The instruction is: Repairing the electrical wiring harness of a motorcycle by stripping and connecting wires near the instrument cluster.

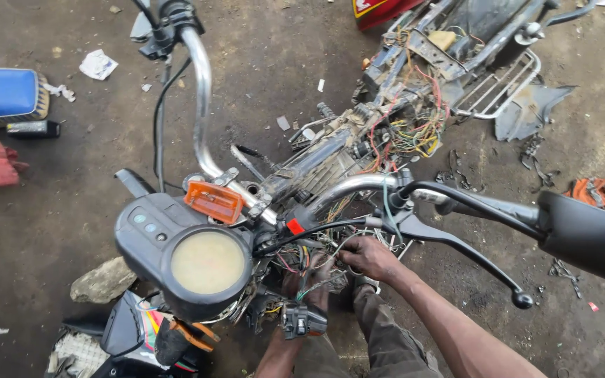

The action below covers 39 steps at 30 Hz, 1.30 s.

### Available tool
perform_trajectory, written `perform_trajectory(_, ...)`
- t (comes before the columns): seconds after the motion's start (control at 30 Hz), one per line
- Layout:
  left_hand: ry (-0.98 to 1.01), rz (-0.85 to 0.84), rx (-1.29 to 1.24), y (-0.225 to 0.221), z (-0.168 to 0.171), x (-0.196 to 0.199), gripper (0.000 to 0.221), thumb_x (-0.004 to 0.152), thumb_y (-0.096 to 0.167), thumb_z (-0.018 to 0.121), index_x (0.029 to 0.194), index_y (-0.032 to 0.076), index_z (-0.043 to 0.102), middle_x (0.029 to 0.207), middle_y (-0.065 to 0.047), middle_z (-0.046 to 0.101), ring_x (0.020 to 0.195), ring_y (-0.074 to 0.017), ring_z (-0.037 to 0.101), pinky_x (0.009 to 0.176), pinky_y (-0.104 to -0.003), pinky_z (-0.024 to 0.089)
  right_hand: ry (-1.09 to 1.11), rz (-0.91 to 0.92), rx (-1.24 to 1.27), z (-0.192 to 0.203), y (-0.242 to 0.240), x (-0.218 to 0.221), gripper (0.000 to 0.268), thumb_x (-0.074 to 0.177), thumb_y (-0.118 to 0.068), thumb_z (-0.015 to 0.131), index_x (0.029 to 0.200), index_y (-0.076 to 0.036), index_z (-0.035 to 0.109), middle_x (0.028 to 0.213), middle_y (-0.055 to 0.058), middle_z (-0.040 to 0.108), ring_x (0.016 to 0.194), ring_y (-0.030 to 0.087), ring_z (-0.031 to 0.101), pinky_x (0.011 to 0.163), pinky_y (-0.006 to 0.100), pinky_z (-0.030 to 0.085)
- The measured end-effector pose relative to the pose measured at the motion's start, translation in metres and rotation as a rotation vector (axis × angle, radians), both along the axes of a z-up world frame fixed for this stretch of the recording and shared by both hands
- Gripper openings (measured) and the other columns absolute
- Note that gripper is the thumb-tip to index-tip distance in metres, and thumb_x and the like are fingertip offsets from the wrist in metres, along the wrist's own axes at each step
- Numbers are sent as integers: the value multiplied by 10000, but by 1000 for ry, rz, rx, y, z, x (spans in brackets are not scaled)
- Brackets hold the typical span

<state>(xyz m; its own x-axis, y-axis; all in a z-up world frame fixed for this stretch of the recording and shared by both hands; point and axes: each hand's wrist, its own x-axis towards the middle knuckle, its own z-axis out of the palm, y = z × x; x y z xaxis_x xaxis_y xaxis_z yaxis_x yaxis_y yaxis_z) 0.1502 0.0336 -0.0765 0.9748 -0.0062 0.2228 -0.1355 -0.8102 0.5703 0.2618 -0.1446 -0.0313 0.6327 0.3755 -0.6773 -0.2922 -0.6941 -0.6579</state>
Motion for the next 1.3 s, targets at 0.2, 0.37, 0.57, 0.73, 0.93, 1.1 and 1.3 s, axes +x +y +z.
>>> perform_trajectory(0.2,-175,-51,309,-8,6,6,332,977,409,583,1252,304,736,1322,144,679,855,-122,672,717,-394,457,-55,210,-89,-19,-3,-7,193,899,-268,582,944,-142,722,870,35,705,743,195,622,657,390,442)
perform_trajectory(0.37,96,26,346,-25,-64,-19,412,802,270,759,1202,327,680,1356,68,641,1174,-160,621,1064,-433,309,-84,219,-53,-7,-4,-4,202,924,-263,595,1006,-168,753,932,19,768,790,182,678,695,375,485)
perform_trajectory(0.57,64,-153,483,-18,-30,1,82,952,274,547,989,291,618,1027,44,650,1122,-234,588,1050,-480,285,-171,339,-15,-23,-15,-13,285,976,-352,583,1109,-140,718,1043,73,756,904,241,719,768,438,544)
perform_trajectory(0.73,65,-166,452,-12,-10,1,142,848,192,657,946,291,632,832,62,651,1056,-222,631,1119,-463,282,-181,359,-11,-12,-14,-8,326,980,-368,582,1192,-161,717,1186,78,759,1038,268,730,877,469,554)
perform_trajectory(0.93,120,-27,189,-14,-59,-10,134,980,330,640,970,234,733,714,23,709,722,-219,657,982,-483,388,-317,311,-13,-6,-12,-15,243,961,-276,575,1137,-185,715,1104,57,786,955,247,741,820,455,548)
perform_trajectory(1.1,94,187,65,-24,-77,-22,85,920,279,722,954,252,795,762,38,754,722,-237,706,1032,-552,431,-653,250,51,-19,-11,-34,200,972,-226,633,1076,-79,721,985,113,764,811,271,738,673,424,613)
perform_trajectory(1.3,-332,363,255,-28,-72,-14,242,915,449,761,833,221,753,728,19,614,755,-184,603,1015,-423,521,-924,342,-152,-40,-14,-46,142,988,-284,596,988,-145,626,834,62,631,672,262,611,476,431,500)
